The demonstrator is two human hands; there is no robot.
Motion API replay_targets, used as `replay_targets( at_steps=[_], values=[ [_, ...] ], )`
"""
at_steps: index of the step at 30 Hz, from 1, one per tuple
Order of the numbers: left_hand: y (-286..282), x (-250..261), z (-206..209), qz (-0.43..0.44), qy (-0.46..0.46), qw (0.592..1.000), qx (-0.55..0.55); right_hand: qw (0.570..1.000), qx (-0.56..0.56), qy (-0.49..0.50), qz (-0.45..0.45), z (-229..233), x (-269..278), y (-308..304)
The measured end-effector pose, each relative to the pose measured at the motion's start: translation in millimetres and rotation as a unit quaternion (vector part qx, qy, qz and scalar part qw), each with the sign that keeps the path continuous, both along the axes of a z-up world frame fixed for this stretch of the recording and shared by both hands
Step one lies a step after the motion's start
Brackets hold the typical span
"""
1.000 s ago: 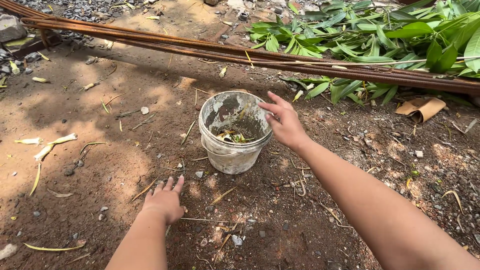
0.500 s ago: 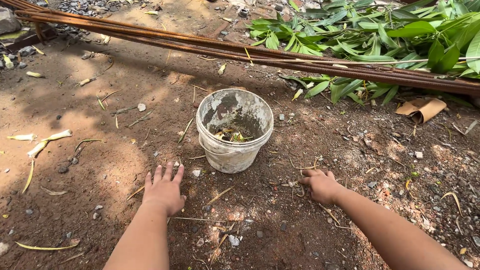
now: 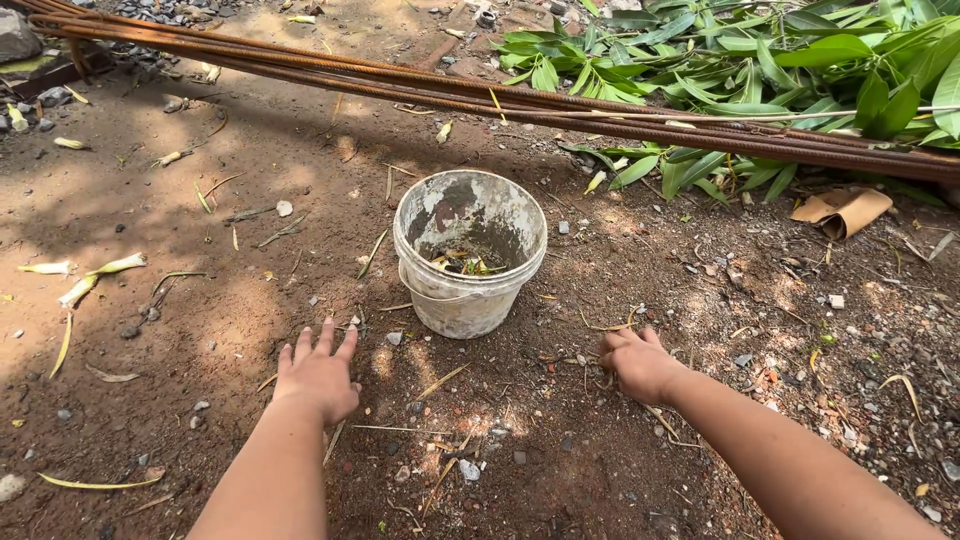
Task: Clean the garden by picking up small debris and leaves and placing them in a bucket.
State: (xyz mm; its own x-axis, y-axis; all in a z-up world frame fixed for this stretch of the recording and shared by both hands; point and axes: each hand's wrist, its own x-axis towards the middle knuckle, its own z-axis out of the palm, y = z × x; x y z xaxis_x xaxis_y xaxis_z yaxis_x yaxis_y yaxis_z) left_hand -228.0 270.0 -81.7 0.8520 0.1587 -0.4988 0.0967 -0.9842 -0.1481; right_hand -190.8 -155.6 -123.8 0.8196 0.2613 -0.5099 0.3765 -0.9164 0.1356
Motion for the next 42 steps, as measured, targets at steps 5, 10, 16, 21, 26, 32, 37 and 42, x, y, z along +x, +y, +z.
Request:
replay_targets(
  at_steps=[5,10,16,21,26,32,37,42],
  values=[
    [5.7,-2.9,5.0,-0.003,0.002,1.0,0.002,0.968,0.188,-0.129,-0.109,7.1,29.6,-16.3],
    [6.8,-3.2,7.8,-0.002,-0.008,1.0,-0.001,0.83,0.426,-0.343,-0.103,60.2,58.9,17.5],
    [1.8,-3.5,8.5,-0.007,-0.012,1.0,0.004,0.785,0.508,-0.355,0.012,104.6,75.3,94.4],
    [-1.6,-2.6,3.9,-0.022,0.0,1.0,0.013,0.869,0.411,-0.271,-0.046,87.7,73.7,76.7],
    [-5.3,3.7,-2.7,-0.013,-0.007,1.0,0.0,0.949,0.234,-0.182,-0.107,17.2,73.8,6.8],
    [-11.8,10.8,-10.4,-0.009,-0.015,1.0,-0.015,0.997,0.018,-0.023,-0.078,-11.5,48.8,-10.7],
    [-9.9,10.8,-15.0,-0.011,-0.014,1.0,-0.015,0.998,-0.008,0.004,-0.055,-17.0,43.4,-9.0],
    [6.0,10.6,-26.2,0.006,-0.024,1.0,-0.009,0.996,0.086,-0.03,-0.011,-36.8,37.1,-20.7]
  ],
)
